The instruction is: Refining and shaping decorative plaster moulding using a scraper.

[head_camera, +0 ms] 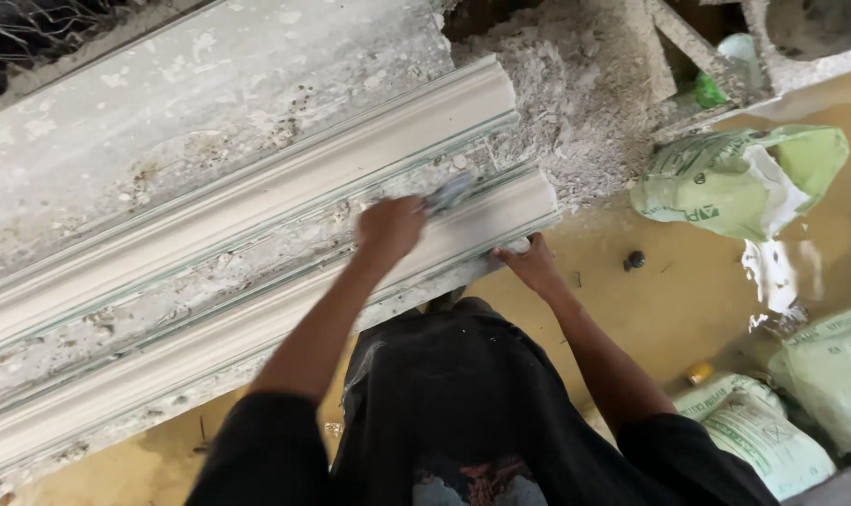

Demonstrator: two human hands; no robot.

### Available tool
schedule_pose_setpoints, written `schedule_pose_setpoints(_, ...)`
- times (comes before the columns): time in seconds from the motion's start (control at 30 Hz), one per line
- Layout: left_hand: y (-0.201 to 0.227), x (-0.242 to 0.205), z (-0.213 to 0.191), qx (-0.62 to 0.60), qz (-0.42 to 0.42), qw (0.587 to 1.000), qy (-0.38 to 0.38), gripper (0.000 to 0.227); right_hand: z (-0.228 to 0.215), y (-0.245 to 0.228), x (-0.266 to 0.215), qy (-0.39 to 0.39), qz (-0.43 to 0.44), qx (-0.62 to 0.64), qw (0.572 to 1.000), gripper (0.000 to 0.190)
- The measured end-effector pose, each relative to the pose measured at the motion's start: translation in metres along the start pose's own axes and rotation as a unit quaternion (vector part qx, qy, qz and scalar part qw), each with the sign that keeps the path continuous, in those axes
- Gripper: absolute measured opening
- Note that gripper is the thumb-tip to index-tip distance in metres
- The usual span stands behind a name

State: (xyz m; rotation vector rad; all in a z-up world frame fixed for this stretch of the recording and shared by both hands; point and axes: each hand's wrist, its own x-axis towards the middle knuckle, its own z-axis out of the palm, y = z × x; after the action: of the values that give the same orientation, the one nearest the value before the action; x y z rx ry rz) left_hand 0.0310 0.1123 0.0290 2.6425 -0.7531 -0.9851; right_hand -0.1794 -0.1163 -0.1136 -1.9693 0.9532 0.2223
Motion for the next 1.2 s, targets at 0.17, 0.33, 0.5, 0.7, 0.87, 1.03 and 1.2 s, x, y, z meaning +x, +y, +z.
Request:
schedule_pose_setpoints(0.17, 0.124, 0.089, 0.05, 0.015, 0.088, 0.988, 0.128, 0.026, -0.002, -0.005, -0.008, 0.001, -0.013, 0.008, 1.0, 0.087)
schedule_pose_setpoints(0.33, 0.108, 0.063, 0.016, 0.076, 0.176, 0.973, 0.128, 0.018, -0.001, -0.011, -0.012, -0.027, -0.036, 0.187, 0.981, 0.083)
schedule_pose_setpoints(0.5, 0.009, -0.025, -0.01, 0.265, 0.273, 0.916, 0.127, 0.043, 0.013, 0.007, -0.001, 0.012, 0.018, 0.138, 0.99, 0.091)
schedule_pose_setpoints(0.7, 0.049, 0.027, 0.034, 0.18, 0.293, 0.922, 0.176, 0.032, 0.007, 0.005, 0.002, -0.018, 0.037, 0.106, 0.994, 0.093)
schedule_pose_setpoints(0.87, 0.158, 0.113, 0.073, 0.186, 0.262, 0.937, 0.134, 0.021, 0.016, 0.039, 0.024, -0.027, 0.032, 0.06, 0.997, 0.099)
schedule_pose_setpoints(1.03, 0.123, 0.008, -0.001, 0.056, 0.283, 0.94, 0.185, 0.039, -0.002, 0.062, 0.029, -0.105, -0.118, 0.107, 0.982, 0.072)
schedule_pose_setpoints(1.2, -0.02, -0.113, 0.052, -0.234, 0.132, 0.933, 0.239, 0.037, -0.066, 0.084, 0.035, 0.082, -0.043, -0.071, 0.993, 0.047)
